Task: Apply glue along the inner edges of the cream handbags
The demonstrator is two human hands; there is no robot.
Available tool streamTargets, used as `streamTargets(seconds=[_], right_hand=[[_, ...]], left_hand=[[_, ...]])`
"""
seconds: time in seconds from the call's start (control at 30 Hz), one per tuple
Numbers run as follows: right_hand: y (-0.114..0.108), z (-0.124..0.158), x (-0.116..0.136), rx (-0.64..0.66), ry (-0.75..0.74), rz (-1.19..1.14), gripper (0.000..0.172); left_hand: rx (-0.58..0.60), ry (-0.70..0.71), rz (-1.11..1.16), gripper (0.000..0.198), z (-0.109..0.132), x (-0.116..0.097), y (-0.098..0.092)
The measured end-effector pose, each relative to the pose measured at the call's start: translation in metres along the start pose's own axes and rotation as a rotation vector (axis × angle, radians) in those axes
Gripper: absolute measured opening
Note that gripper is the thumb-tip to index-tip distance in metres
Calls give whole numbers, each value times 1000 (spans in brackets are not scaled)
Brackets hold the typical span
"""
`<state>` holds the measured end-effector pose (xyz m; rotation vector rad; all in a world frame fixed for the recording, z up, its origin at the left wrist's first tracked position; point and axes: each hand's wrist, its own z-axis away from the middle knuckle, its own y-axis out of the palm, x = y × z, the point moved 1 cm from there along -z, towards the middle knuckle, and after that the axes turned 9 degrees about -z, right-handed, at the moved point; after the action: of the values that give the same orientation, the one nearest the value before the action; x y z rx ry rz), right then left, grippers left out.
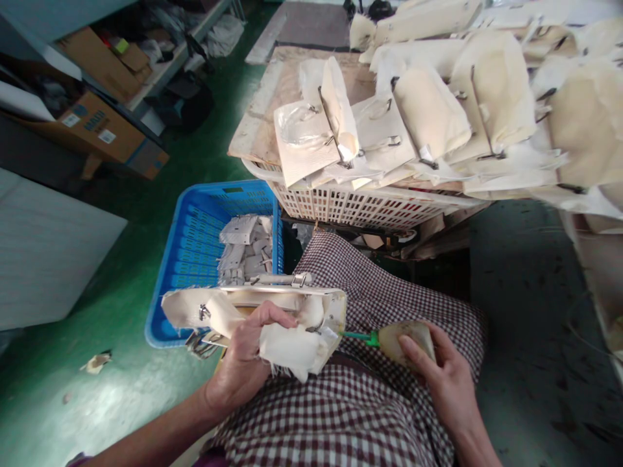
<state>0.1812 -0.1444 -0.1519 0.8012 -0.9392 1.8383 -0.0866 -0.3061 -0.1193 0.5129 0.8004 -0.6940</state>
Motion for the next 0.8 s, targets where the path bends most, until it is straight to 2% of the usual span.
streamTargets(seconds=[0.07,0.17,0.43,0.67,0.8], right_hand=[[0,2,1,-10,-20,6,63],[0,9,6,42,-24,-33,58],[9,22,20,109,89,-177,53],[7,0,0,-3,-14,1,67],[7,-1,-14,-34,-148,47,62]], left_hand=[[4,0,0,21,0,0,0],[8,1,1,24,0,-1,0],[0,3,-15,26,0,-4,2],[-21,-19,-22,33,2,-9,6],[-23,-24,-27,35,1,-5,3]])
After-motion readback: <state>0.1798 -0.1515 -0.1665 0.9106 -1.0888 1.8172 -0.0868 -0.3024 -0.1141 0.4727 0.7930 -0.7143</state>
